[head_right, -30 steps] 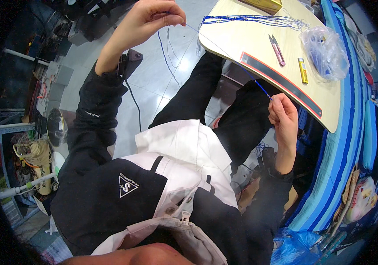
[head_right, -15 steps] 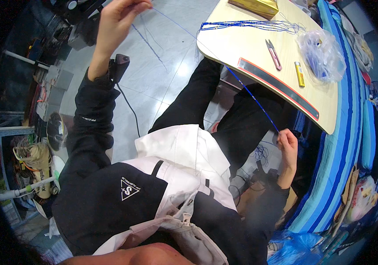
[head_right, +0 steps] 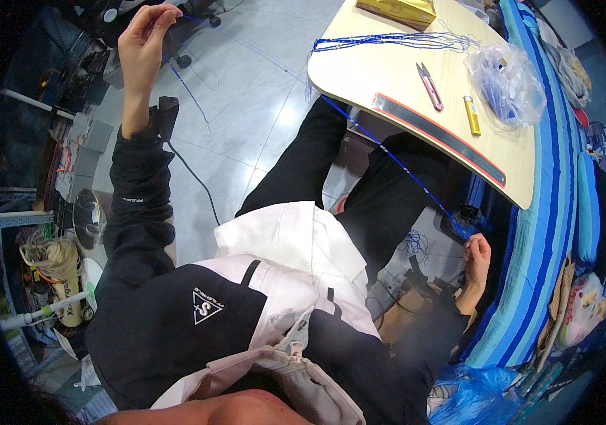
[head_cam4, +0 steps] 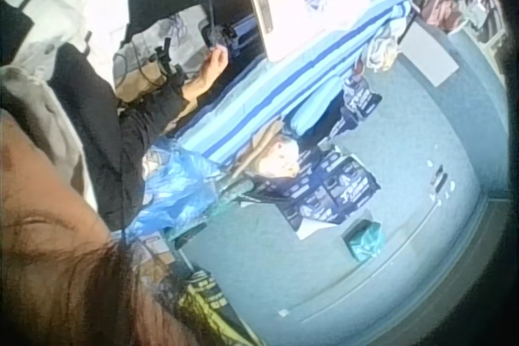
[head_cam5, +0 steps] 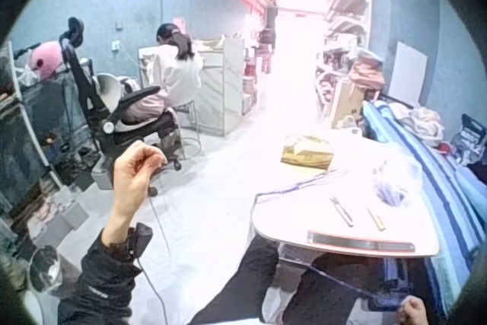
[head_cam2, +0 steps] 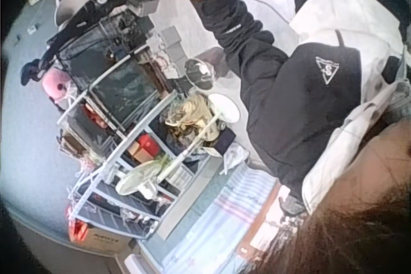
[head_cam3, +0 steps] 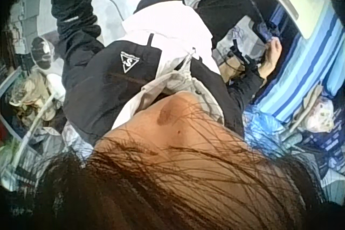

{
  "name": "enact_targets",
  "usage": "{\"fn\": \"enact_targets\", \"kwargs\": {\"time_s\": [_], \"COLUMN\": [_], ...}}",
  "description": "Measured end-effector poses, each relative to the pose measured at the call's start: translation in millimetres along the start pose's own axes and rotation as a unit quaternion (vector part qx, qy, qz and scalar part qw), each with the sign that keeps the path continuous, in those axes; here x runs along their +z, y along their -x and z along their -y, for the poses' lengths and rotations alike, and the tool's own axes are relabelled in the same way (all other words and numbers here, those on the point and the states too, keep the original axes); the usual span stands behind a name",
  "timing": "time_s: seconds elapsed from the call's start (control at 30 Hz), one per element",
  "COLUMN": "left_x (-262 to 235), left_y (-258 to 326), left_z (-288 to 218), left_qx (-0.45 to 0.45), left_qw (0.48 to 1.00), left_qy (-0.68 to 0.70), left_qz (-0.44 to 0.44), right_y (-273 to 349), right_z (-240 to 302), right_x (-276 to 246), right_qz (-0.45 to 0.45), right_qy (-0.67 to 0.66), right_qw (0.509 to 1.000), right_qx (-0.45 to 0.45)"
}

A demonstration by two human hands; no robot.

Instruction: The person assembles beaded cords by threading beads onto blue cords, measuring segments with a ruler, tying knots, and sealing the ends with a lighter. The finished cords are placed on the table.

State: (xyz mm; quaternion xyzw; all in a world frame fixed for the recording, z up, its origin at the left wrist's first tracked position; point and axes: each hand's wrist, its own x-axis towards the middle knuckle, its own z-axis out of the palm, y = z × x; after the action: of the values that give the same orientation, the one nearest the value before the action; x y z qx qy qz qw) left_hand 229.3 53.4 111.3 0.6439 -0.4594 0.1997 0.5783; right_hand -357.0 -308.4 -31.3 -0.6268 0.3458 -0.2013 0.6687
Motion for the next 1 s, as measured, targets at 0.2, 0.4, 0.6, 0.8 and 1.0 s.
{"fn": "enact_targets", "kwargs": {"time_s": [0.2,0.4,0.6,0.8,1.0], "left_x": [-17,-17,18,41,38], "left_y": [34,105,184,203,178], "left_z": [54,105,134,125,93], "left_qx": [-0.090,-0.272,-0.437,-0.456,-0.345], "left_qw": [0.995,0.962,0.889,0.862,0.911], "left_qy": [-0.025,-0.003,0.048,0.118,0.002], "left_qz": [-0.026,-0.003,0.125,0.186,0.226], "right_y": [7,13,4,-19,-30], "right_z": [49,118,166,190,173], "right_x": [4,39,80,73,83], "right_qz": [-0.001,0.139,0.068,0.158,0.154], "right_qy": [-0.015,-0.128,-0.131,-0.392,-0.355], "right_qw": [0.998,0.958,0.958,0.875,0.894], "right_qx": [-0.064,-0.213,-0.245,-0.236,-0.228]}}
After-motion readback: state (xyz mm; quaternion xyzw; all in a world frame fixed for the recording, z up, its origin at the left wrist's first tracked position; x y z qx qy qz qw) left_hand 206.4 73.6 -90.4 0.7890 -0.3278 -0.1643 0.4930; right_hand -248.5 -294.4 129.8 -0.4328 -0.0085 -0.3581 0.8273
